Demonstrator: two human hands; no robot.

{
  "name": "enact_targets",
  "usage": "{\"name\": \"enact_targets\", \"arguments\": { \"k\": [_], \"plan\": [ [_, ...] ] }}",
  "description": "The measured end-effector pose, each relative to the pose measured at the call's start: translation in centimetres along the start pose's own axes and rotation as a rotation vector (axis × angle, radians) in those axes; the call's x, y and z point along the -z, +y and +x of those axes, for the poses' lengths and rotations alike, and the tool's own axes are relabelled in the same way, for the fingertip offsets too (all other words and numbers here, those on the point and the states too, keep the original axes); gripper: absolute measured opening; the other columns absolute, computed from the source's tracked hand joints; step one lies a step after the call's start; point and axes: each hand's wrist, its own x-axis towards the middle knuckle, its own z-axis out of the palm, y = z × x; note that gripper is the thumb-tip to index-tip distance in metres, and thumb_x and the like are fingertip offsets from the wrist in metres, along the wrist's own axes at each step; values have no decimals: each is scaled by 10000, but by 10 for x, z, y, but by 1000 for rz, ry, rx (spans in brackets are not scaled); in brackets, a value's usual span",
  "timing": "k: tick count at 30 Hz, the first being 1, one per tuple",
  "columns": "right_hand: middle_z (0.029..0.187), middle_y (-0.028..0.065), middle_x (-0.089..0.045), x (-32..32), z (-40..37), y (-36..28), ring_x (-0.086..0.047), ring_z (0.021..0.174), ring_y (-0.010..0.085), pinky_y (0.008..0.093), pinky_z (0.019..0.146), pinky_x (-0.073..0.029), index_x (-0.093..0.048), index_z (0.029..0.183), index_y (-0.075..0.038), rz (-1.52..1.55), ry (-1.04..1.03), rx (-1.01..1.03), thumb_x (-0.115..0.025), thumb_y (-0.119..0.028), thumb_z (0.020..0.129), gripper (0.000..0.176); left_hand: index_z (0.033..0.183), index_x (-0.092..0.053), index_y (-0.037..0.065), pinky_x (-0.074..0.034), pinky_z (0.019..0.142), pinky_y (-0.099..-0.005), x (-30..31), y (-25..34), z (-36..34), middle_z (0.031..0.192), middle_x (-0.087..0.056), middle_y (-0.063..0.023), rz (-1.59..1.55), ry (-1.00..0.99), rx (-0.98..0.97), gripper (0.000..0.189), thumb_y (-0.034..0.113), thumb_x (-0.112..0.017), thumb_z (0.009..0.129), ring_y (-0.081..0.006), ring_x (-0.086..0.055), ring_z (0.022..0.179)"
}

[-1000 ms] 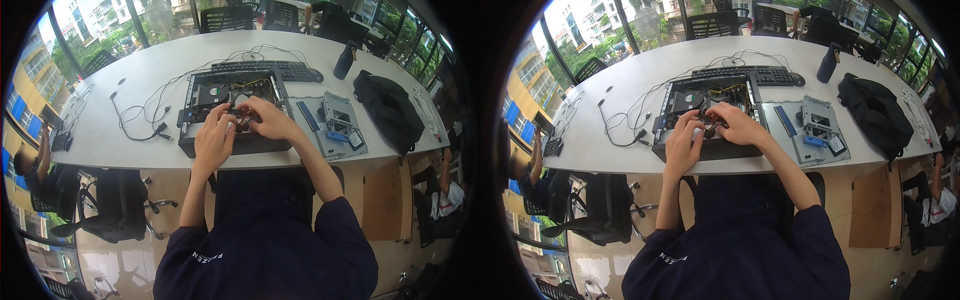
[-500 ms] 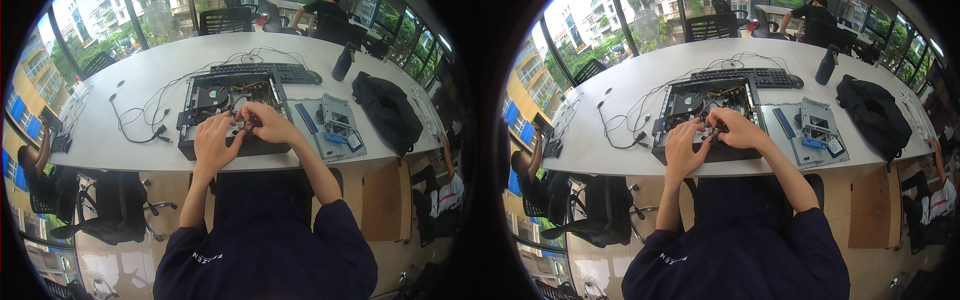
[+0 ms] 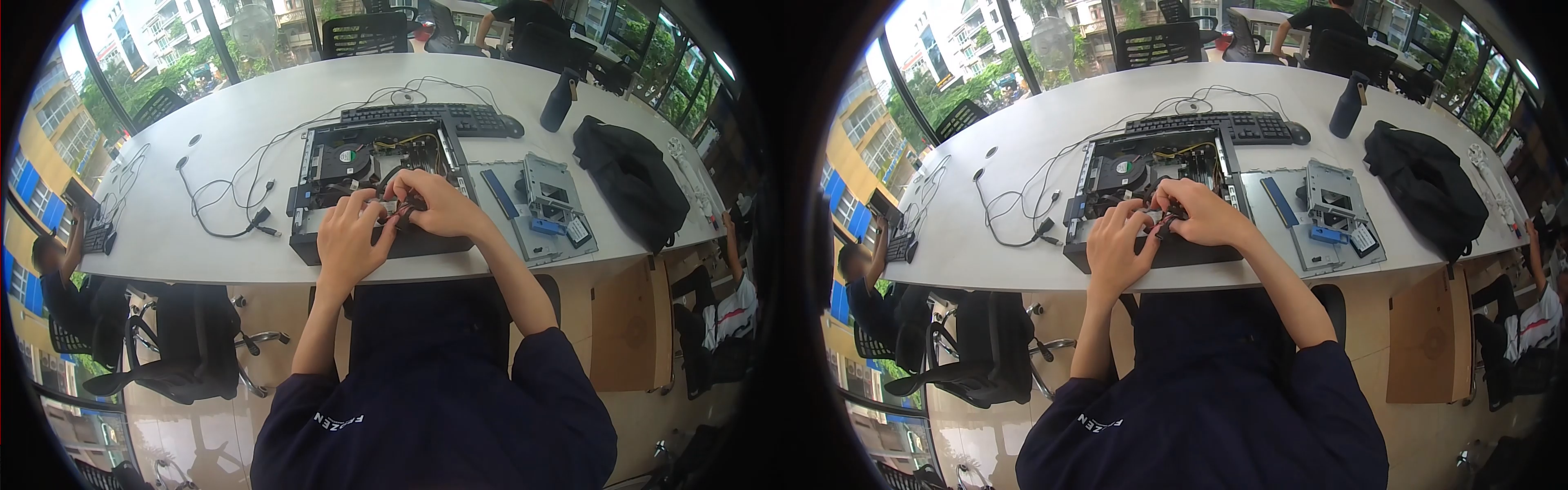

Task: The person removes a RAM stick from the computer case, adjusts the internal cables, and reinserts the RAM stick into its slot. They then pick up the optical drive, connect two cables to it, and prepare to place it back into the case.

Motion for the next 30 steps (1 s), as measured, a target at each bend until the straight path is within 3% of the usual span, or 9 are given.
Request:
{"name": "enact_targets", "arguments": {
  "k": [7,9,17,19,21,24,27,30],
  "plan": [
    [1037,137,-670,0,-1,-3,-598,1048,362,448,898,-473,-461,892,-47,-1,7,1,-662,30,766,250,865,-669,84,-478,766,-391,-1,0,-1,1141,-657,-59,15,-14,21,168,176,-750,750,-255,-627,938],
    [1103,115,-635,0,0,-2,-614,1046,261,376,920,-512,-434,875,-45,-6,-18,-28,-620,112,764,268,882,-671,84,-484,787,-395,2,0,0,1158,-656,-66,4,-28,16,173,173,-749,754,-266,-628,967],
    [1103,133,-653,3,-1,-8,-616,1045,273,389,899,-520,-428,862,-43,-27,-31,-25,-617,106,730,275,974,-677,88,-493,886,-421,6,-1,2,1245,-646,-102,-49,-16,-37,210,150,-738,783,-326,-606,1116],
    [1099,137,-659,3,-1,-7,-618,1044,273,386,887,-522,-426,858,-43,-41,-35,-31,-620,103,728,275,962,-667,87,-488,849,-424,6,-2,2,1204,-638,-103,-100,-41,-27,200,136,-738,781,-317,-600,1088],
    [996,128,-682,1,-1,-3,-616,957,328,405,793,-487,-448,859,-52,-12,3,32,-662,25,744,255,951,-657,85,-481,820,-424,8,-1,2,1167,-623,-99,-104,-63,-3,206,138,-745,773,-311,-589,1056],
    [991,126,-692,1,-1,-4,-636,930,309,388,773,-498,-443,849,-52,16,-17,1,-662,24,751,251,924,-637,81,-462,766,-421,8,1,0,1093,-581,-94,-104,-62,50,226,149,-764,750,-299,-564,992],
    [1018,123,-702,2,-2,-8,-658,955,247,367,849,-515,-448,855,-45,54,-5,-11,-659,68,754,260,914,-618,79,-450,738,-413,5,1,-2,1043,-545,-98,-91,-2,100,266,160,-783,722,-294,-545,955],
    [995,108,-710,1,-2,-6,-664,938,234,360,841,-513,-487,880,-40,62,39,-5,-691,33,780,238,932,-602,76,-450,732,-408,4,2,-2,1024,-530,-106,-80,45,117,306,156,-790,705,-296,-543,953]
  ]
}}
